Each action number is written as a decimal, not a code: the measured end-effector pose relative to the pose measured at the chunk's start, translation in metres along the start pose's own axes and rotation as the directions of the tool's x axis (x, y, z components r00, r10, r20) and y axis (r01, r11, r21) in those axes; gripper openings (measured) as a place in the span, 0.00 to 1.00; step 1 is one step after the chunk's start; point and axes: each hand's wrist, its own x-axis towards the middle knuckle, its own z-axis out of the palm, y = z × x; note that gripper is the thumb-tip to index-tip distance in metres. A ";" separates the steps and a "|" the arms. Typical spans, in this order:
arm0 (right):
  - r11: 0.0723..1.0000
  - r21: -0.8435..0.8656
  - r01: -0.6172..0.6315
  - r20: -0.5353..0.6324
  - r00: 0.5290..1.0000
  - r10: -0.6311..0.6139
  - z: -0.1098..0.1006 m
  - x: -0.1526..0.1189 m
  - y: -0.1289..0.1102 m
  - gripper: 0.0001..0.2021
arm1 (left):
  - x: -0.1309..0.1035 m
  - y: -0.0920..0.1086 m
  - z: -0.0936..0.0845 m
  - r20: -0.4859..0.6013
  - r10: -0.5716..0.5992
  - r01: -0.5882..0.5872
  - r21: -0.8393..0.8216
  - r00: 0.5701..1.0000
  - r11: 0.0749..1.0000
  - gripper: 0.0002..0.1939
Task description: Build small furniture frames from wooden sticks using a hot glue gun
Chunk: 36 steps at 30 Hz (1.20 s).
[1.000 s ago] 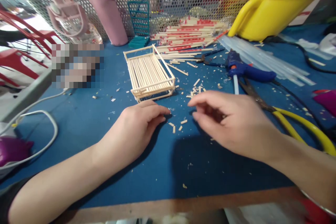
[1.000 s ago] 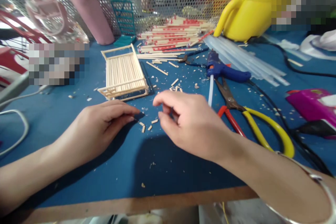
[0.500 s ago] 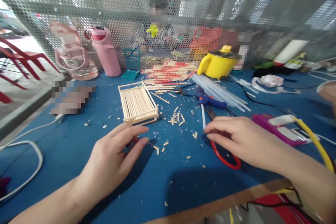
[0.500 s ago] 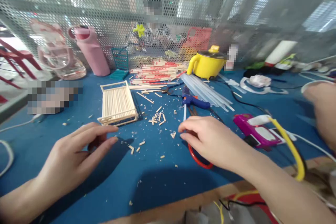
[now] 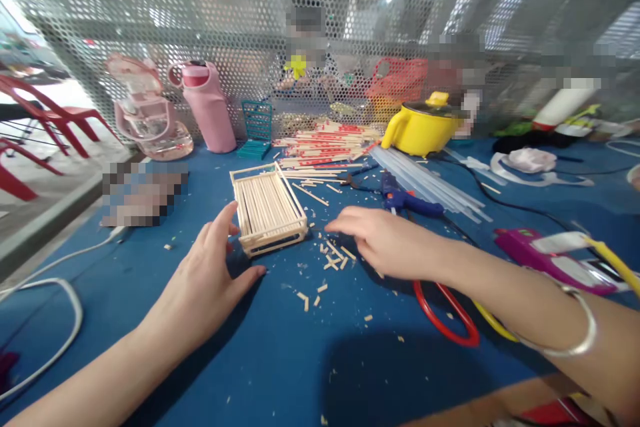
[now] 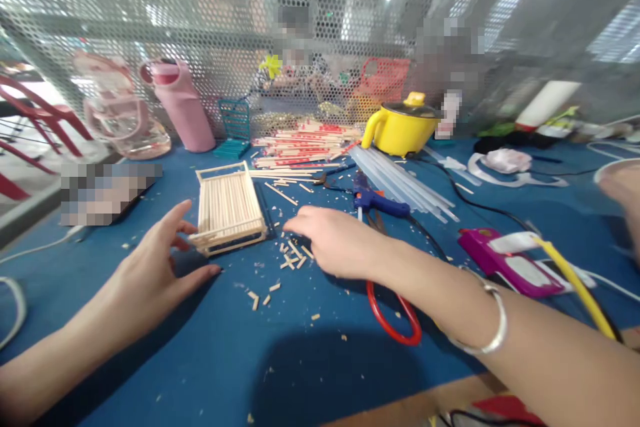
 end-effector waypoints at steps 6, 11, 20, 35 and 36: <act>0.998 -0.044 0.042 -0.056 0.997 -0.045 0.015 0.045 0.019 0.12 | 0.006 0.002 0.001 0.075 -0.051 0.049 0.019 0.996 0.999 0.37; 0.999 -0.044 0.020 -0.062 0.998 -0.023 0.016 0.061 0.021 0.08 | 0.009 0.003 -0.005 0.069 -0.033 0.032 0.010 0.997 0.999 0.37; 0.985 0.138 -0.107 -0.043 0.993 0.114 0.003 -0.060 -0.059 0.09 | -0.024 0.035 -0.034 -0.252 0.332 -0.379 -0.169 0.909 0.910 0.12; 0.992 0.084 -0.093 -0.016 0.995 0.095 0.008 -0.073 -0.038 0.09 | -0.021 0.043 0.010 0.110 0.556 -0.504 -0.305 0.824 0.808 0.12; 0.997 0.072 -0.028 0.017 0.999 0.027 0.010 -0.062 -0.038 0.10 | -0.021 0.042 0.010 0.120 0.555 -0.504 -0.297 0.823 0.811 0.12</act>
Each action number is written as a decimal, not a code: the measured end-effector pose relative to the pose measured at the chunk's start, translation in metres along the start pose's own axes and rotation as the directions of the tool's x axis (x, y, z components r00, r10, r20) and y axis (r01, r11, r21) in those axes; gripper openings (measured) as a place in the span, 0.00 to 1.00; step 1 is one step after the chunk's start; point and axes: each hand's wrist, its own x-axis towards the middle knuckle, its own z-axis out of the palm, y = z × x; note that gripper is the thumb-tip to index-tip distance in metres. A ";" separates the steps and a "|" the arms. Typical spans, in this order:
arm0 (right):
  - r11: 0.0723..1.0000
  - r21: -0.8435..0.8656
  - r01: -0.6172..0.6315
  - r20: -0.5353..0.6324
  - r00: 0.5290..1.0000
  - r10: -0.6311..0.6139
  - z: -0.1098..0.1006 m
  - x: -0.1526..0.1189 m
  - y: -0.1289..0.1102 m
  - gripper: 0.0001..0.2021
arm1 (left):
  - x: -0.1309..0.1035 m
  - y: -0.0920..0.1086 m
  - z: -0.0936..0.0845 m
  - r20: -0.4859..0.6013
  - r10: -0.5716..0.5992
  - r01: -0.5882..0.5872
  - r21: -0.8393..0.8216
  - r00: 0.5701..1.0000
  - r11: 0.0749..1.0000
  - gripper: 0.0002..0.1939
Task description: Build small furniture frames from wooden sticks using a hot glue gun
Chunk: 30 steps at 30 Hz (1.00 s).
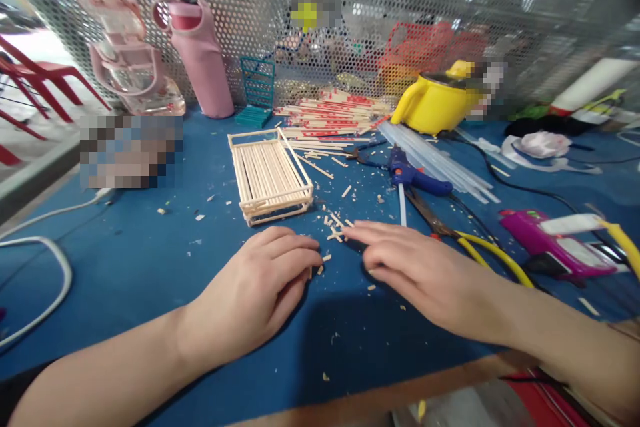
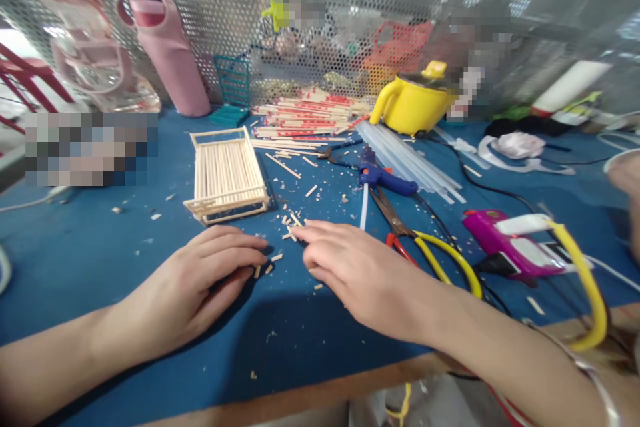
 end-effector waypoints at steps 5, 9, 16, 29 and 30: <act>0.998 -0.022 0.057 0.166 0.985 -0.053 -0.002 0.013 0.016 0.11 | 0.000 -0.004 -0.003 -0.039 -0.070 0.070 0.004 0.997 0.998 0.12; 0.996 0.023 -0.089 0.158 0.984 0.084 -0.017 0.002 0.028 0.08 | 0.000 -0.006 -0.004 -0.079 -0.118 0.119 0.008 0.990 0.993 0.12; 0.998 -0.049 0.041 0.129 0.991 -0.034 -0.004 0.038 0.010 0.11 | -0.001 -0.007 -0.001 -0.090 -0.171 0.174 0.025 0.981 0.984 0.11; 0.995 0.042 0.088 -0.057 0.995 -0.085 0.004 0.066 -0.010 0.08 | -0.003 -0.013 -0.005 -0.009 -0.202 0.202 0.103 0.979 0.974 0.11; 0.991 0.048 0.123 -0.045 0.992 -0.121 0.008 0.069 -0.009 0.09 | -0.002 -0.013 -0.004 -0.012 -0.202 0.202 0.105 0.979 0.974 0.11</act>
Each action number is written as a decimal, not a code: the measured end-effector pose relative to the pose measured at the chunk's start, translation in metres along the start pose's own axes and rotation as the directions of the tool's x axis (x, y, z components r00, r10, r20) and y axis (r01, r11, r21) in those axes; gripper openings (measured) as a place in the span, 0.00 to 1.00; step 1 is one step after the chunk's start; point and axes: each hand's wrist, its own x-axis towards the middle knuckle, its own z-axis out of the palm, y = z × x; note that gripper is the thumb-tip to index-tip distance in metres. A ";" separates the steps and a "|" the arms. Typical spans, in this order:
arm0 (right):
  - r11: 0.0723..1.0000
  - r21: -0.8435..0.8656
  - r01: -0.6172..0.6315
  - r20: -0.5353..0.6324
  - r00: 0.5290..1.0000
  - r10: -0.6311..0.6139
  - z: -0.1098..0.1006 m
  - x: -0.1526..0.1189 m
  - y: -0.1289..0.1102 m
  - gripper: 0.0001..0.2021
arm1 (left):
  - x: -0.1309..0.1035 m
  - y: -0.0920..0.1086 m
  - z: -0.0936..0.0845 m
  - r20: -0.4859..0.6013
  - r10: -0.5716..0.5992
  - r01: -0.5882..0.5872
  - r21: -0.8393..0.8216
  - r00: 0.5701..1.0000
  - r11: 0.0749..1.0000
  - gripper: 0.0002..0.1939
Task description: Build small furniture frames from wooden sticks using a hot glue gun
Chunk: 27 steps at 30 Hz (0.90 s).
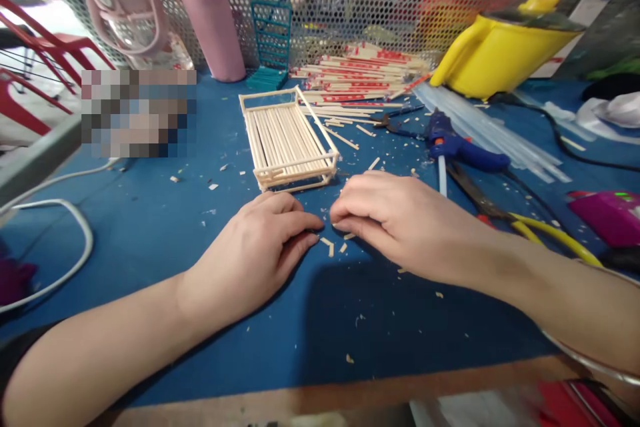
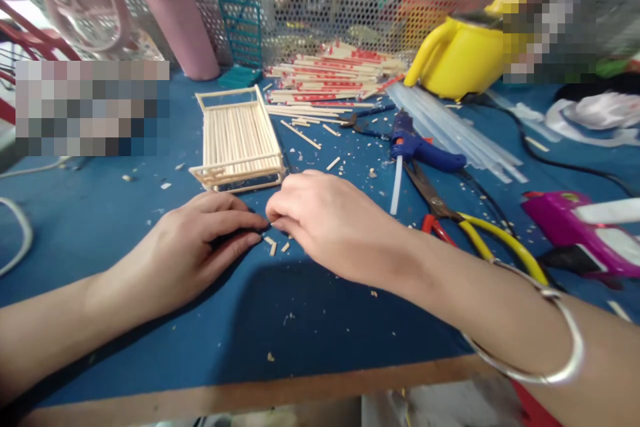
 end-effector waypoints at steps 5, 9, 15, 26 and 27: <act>0.993 0.023 0.112 0.082 0.990 -0.113 0.011 0.005 0.009 0.11 | 0.002 0.003 -0.002 0.018 -0.010 0.010 -0.015 1.000 1.000 0.10; 0.988 0.007 0.156 0.066 0.986 -0.156 0.009 0.004 0.011 0.11 | 0.002 0.005 -0.002 0.018 -0.018 0.019 -0.025 1.000 1.000 0.11; 0.981 0.030 0.194 0.038 0.980 -0.195 0.006 0.003 0.010 0.12 | 0.004 0.008 -0.001 -0.012 -0.049 0.048 -0.035 0.999 0.998 0.11; 0.990 -0.022 0.139 -0.027 0.990 -0.140 0.007 0.004 0.015 0.12 | 0.003 0.007 -0.002 -0.007 -0.062 0.062 -0.040 0.998 0.997 0.10; 0.993 -0.024 0.117 -0.043 0.992 -0.118 0.006 0.003 0.015 0.13 | 0.002 0.007 -0.002 -0.006 -0.062 0.062 -0.043 0.998 0.997 0.10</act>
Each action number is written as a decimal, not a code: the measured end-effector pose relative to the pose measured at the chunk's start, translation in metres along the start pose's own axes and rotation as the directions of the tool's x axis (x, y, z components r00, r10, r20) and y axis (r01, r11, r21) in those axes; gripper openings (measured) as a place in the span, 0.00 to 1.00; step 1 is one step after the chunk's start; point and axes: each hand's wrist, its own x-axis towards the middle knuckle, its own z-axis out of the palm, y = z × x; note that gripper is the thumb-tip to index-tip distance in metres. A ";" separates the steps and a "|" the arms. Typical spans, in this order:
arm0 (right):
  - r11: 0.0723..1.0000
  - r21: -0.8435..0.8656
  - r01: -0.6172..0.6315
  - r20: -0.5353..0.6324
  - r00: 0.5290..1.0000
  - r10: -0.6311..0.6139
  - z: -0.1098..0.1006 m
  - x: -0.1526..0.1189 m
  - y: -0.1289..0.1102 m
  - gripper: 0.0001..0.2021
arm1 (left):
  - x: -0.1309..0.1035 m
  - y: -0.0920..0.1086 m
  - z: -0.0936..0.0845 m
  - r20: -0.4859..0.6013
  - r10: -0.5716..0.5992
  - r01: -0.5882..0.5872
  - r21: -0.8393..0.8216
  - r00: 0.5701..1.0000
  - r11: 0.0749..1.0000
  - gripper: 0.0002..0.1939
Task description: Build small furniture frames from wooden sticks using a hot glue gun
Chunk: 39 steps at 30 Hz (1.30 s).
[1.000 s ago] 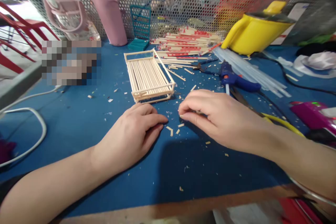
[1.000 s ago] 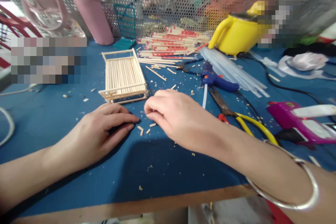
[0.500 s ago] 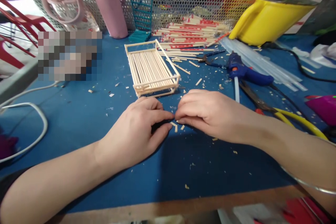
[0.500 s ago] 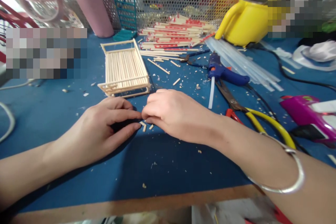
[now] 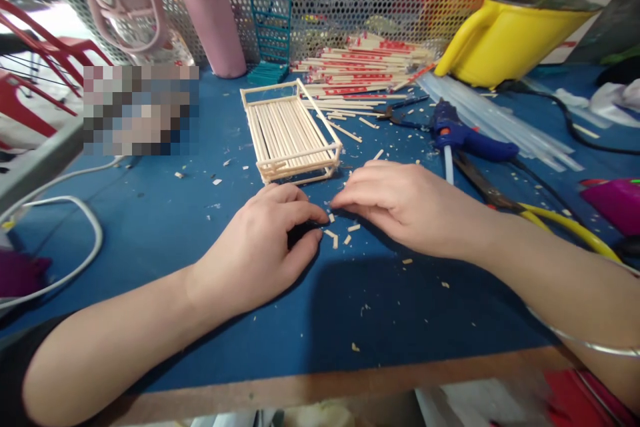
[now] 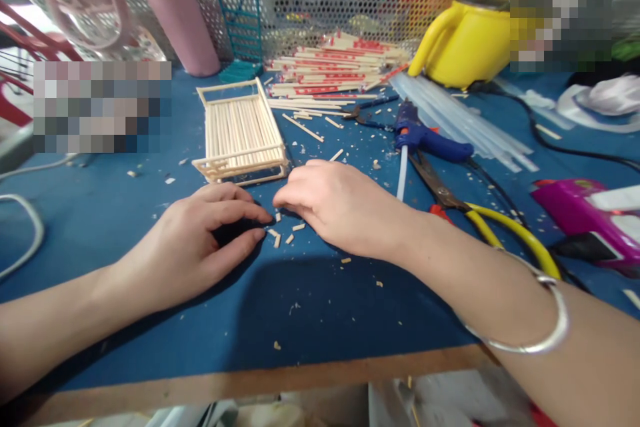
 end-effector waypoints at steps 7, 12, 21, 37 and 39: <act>0.990 -0.011 -0.142 -0.042 0.989 0.141 -0.010 -0.017 -0.012 0.08 | -0.002 -0.001 -0.001 -0.007 -0.022 0.022 0.006 1.000 1.000 0.09; 0.994 0.008 -0.112 0.046 0.993 0.111 -0.009 -0.018 -0.018 0.07 | -0.001 -0.001 -0.002 0.003 -0.002 0.002 0.004 1.000 1.000 0.11; 0.997 0.008 -0.080 0.096 0.992 0.079 0.004 -0.017 -0.013 0.10 | 0.009 -0.002 0.001 0.011 0.081 -0.082 0.040 0.997 0.996 0.14; 0.991 -0.082 -0.102 0.026 0.994 0.105 -0.011 -0.018 -0.010 0.10 | 0.012 -0.002 -0.001 0.183 0.272 -0.303 0.165 0.945 0.939 0.12; 0.990 -0.083 -0.115 0.002 0.993 0.116 -0.012 -0.018 -0.009 0.10 | 0.013 -0.003 0.000 0.188 0.259 -0.289 0.153 0.947 0.945 0.11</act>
